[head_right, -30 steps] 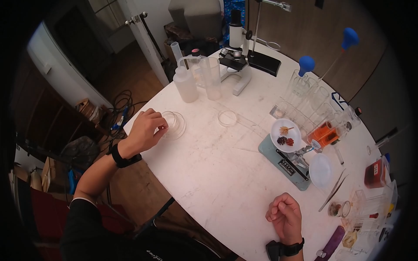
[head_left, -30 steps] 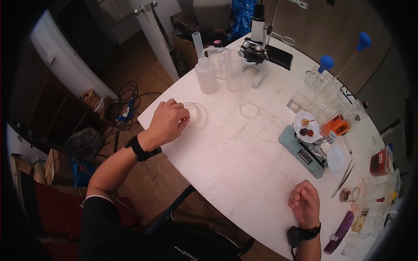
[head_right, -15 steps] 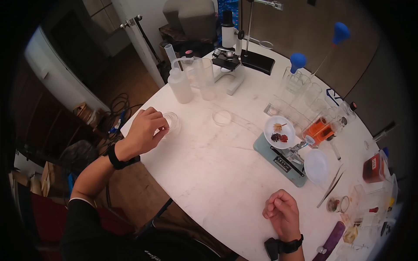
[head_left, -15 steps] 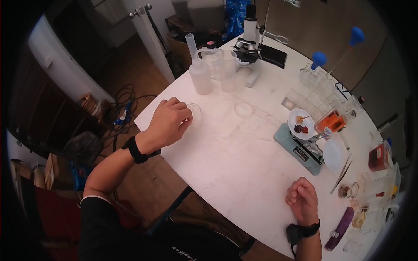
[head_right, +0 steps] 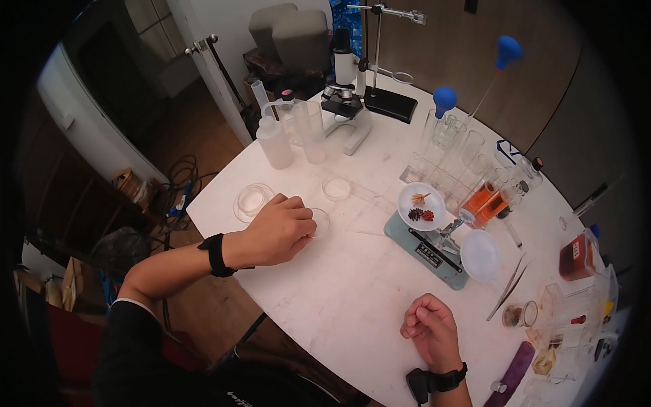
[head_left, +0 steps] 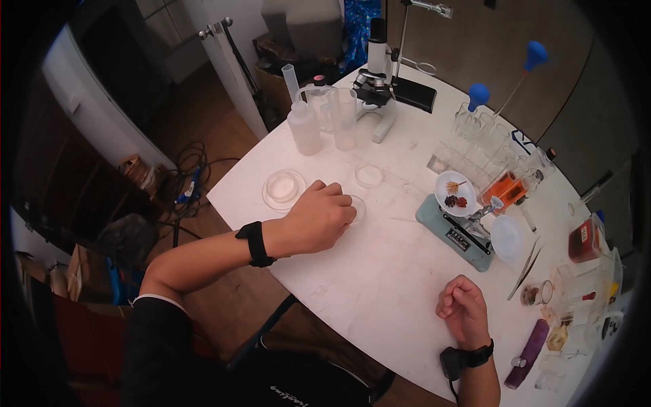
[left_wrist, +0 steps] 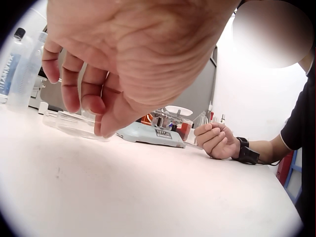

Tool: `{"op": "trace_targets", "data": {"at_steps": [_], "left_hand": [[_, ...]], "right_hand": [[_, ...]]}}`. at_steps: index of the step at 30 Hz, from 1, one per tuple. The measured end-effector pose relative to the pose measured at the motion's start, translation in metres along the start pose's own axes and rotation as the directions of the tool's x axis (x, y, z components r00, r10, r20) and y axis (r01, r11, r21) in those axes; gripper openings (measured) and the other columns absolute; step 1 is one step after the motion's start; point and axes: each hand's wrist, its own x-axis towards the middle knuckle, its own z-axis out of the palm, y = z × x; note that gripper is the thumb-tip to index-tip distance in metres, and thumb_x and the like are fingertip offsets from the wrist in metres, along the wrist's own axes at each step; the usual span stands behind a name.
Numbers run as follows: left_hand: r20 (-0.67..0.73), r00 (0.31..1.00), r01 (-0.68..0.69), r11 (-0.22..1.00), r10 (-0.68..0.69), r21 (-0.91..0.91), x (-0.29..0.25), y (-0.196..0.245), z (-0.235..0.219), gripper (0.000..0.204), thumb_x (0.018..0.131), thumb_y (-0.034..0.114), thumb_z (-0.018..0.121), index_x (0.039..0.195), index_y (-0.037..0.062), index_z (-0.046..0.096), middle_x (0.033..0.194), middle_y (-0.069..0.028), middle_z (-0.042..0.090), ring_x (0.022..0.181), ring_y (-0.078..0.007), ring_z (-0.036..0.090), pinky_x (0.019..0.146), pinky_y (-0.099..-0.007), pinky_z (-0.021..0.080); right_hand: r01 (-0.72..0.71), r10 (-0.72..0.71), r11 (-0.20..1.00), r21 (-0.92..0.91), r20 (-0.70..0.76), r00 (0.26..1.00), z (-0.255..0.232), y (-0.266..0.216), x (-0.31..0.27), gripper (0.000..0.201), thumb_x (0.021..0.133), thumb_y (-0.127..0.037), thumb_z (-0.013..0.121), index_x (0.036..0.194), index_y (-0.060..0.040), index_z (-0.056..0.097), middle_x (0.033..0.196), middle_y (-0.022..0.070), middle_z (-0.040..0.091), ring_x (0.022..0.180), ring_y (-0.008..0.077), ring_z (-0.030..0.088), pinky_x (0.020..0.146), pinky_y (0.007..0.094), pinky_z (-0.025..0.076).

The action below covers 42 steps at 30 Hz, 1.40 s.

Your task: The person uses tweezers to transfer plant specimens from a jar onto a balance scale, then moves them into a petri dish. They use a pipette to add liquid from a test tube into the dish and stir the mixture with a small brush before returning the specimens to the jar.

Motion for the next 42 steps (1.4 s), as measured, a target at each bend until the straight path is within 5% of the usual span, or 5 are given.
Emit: {"op": "trace_targets", "data": {"at_steps": [16,23,26,30,42], "left_hand": [[0.033,0.999,0.006,1.000,-0.006,0.009,0.011,0.002,0.013,0.009,0.075,0.010,0.070,0.077,0.0092,0.062,0.079,-0.0015,0.060,0.086,-0.0206,0.054,0.077,-0.0348,0.041],[-0.021,0.981,0.189,0.968,-0.195,-0.168,0.042,-0.020,-0.012,0.022,0.081,0.027,0.072,0.084,0.0067,0.064,0.082,-0.0055,0.063,0.082,-0.0255,0.058,0.068,-0.0383,0.045],[-0.113,0.964,0.230,0.968,-0.241,-0.100,0.055,-0.041,0.007,0.030,0.081,0.031,0.072,0.095,0.0050,0.066,0.090,-0.0087,0.064,0.088,-0.0268,0.060,0.075,-0.0382,0.048],[-0.024,0.953,0.303,0.949,-0.303,0.085,0.069,-0.052,0.026,0.054,0.075,0.042,0.075,0.108,0.0003,0.065,0.103,-0.0142,0.063,0.098,-0.0301,0.060,0.082,-0.0388,0.049],[-0.019,0.942,0.335,0.942,-0.334,0.025,0.057,-0.064,0.006,0.053,0.073,0.043,0.077,0.104,0.0016,0.065,0.104,-0.0125,0.063,0.101,-0.0296,0.059,0.083,-0.0400,0.049]], "right_hand": [[-0.009,0.009,1.000,0.013,0.002,1.000,-0.002,0.000,0.000,0.010,0.094,-0.013,0.055,0.092,-0.0032,0.054,0.072,0.0032,0.055,0.061,0.0128,0.050,0.058,0.0281,0.041],[-0.018,0.018,1.000,0.008,0.001,1.000,0.000,-0.001,0.000,0.009,0.094,-0.012,0.055,0.092,-0.0034,0.055,0.073,0.0031,0.055,0.061,0.0125,0.050,0.058,0.0278,0.041],[-0.021,0.021,1.000,0.017,0.014,1.000,-0.001,-0.001,0.001,0.009,0.094,-0.011,0.054,0.093,-0.0026,0.055,0.074,0.0044,0.057,0.062,0.0128,0.052,0.060,0.0287,0.043],[-0.020,0.018,0.999,0.050,0.033,0.999,-0.006,0.000,0.000,0.009,0.095,-0.009,0.052,0.094,-0.0009,0.057,0.076,0.0067,0.059,0.064,0.0134,0.053,0.064,0.0303,0.046],[-0.026,0.023,0.998,0.056,0.046,0.999,-0.007,0.000,0.001,0.011,0.096,-0.010,0.053,0.094,-0.0004,0.057,0.076,0.0065,0.059,0.064,0.0137,0.053,0.064,0.0312,0.046]]}}
